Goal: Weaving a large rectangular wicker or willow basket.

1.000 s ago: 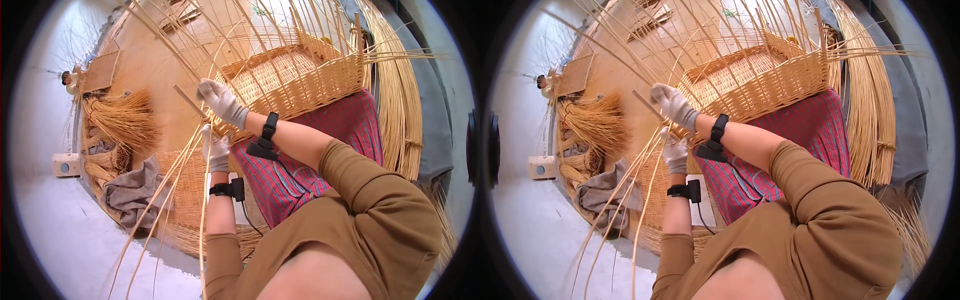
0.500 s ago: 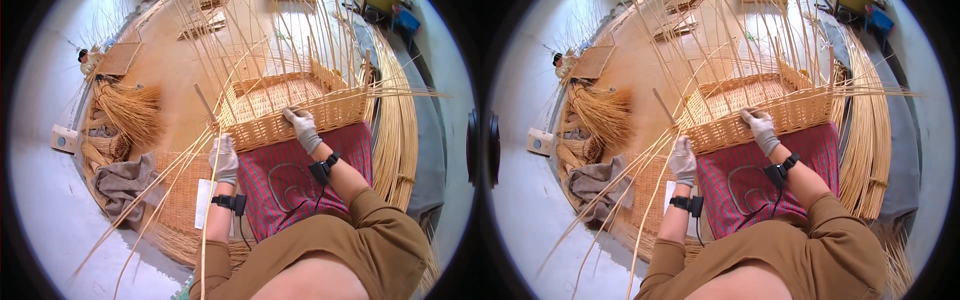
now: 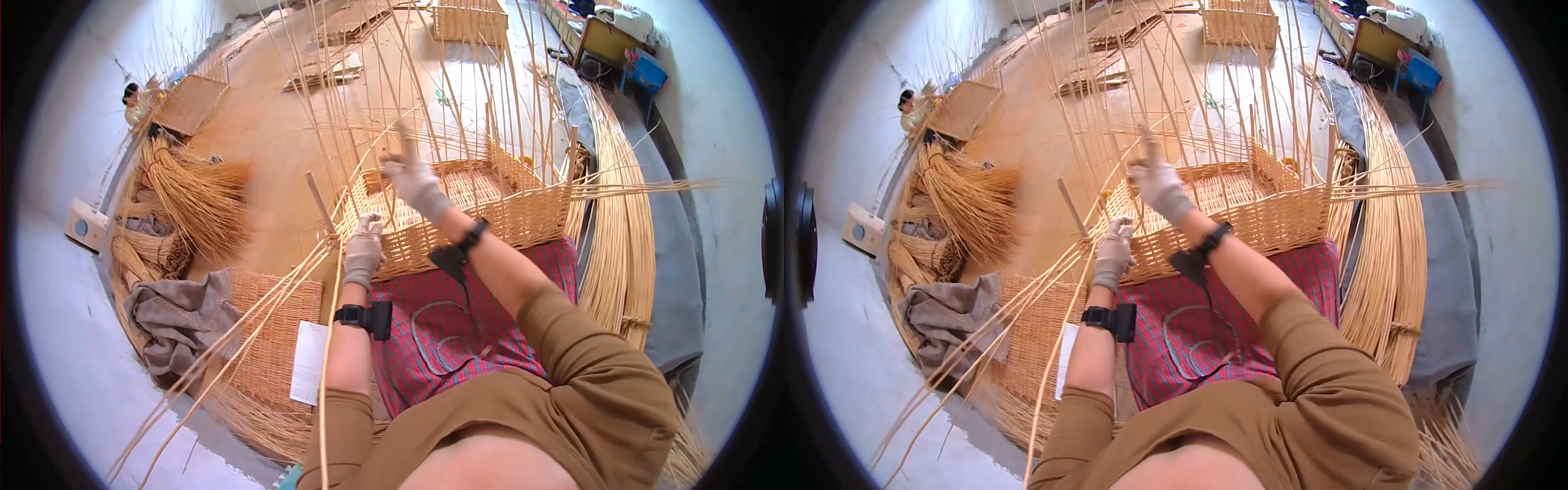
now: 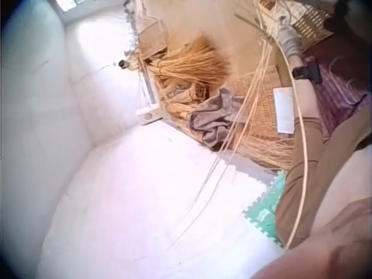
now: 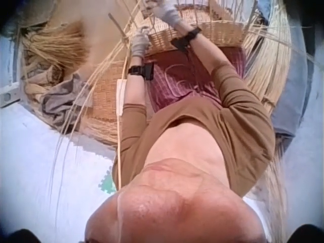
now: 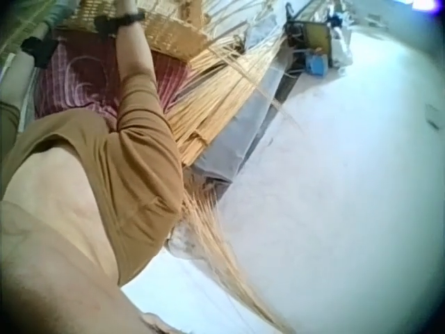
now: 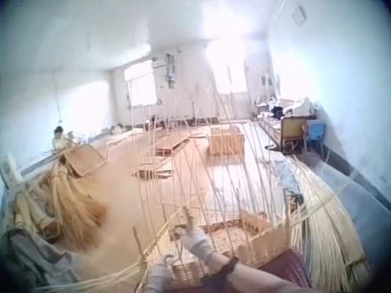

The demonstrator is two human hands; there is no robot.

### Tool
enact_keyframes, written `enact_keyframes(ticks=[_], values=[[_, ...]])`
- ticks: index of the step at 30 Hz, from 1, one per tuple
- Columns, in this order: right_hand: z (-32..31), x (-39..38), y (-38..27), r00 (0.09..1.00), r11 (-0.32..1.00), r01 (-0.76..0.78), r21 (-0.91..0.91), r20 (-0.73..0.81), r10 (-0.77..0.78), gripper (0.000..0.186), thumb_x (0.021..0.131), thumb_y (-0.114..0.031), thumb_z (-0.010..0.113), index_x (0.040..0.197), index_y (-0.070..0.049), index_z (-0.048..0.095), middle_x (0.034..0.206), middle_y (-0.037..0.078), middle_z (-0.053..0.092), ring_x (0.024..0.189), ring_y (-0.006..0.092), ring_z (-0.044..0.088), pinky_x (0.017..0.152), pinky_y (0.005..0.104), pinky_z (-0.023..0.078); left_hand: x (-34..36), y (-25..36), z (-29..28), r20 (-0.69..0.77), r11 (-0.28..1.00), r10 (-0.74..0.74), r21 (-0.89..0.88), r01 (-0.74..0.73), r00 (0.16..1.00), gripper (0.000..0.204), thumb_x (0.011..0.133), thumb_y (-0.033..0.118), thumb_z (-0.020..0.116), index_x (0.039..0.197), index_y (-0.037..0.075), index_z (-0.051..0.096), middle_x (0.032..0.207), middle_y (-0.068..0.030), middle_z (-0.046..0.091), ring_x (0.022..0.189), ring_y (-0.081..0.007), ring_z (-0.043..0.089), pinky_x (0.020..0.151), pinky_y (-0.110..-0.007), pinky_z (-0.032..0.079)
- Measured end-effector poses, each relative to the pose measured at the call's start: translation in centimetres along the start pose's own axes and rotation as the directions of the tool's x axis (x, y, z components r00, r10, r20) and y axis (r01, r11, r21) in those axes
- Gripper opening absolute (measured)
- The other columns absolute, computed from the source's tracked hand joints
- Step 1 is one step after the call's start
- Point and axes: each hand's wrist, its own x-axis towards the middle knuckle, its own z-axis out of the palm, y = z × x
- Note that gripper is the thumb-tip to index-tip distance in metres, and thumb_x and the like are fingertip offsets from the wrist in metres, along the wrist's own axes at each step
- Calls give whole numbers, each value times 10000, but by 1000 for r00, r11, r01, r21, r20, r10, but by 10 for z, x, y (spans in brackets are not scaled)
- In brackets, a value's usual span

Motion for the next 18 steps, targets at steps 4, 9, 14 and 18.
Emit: enact_keyframes(ticks=[4, 9, 14, 18], values=[[-73, -86, 80, 985, 884, -87, 459, -96, 147, 234, 1091, -103, 501, 1323, -108, 468, 1059, 136, 732, 998, 219, 753, 665, 325, 609, 10, -1, 0, 70, 993, -92, -71, 97, 993, 263, 1070, 270, 607, 1326, 207, 598, 693, -85, 661, 458, -145, 612, 370, -336, 461], [-76, -113, 75, 983, 833, -101, 545, -72, 167, 142, 1093, -132, 535, 1216, -74, 493, 1037, 121, 724, 1039, 235, 753, 588, 313, 611, 18, 6, 20, -50, 954, -231, -205, 217, 972, 426, 928, 442, 794, 964, 47, 639, 670, -76, 665, 486, -166, 643, 379, -325, 503], [-85, -103, 46, 972, 849, -232, 475, 72, 226, 88, 1060, -105, 595, 1136, -64, 579, 989, 85, 754, 859, 133, 727, 504, 247, 510, 0, 17, 27, -235, 989, -150, -54, 141, 960, 421, 921, 410, 807, 823, 53, 607, 679, -101, 657, 571, -205, 679, 523, -368, 552], [-144, -113, 91, 899, 800, -228, 555, -196, 392, 57, 997, -149, 727, 1008, -103, 694, 984, 39, 759, 843, 114, 718, 582, 238, 521, -21, 31, 35, -677, 877, 472, 424, -225, 565, 168, 953, 213, 737, 1063, 96, 688, 1080, -222, 733, 1022, -314, 717, 852, -413, 566]])
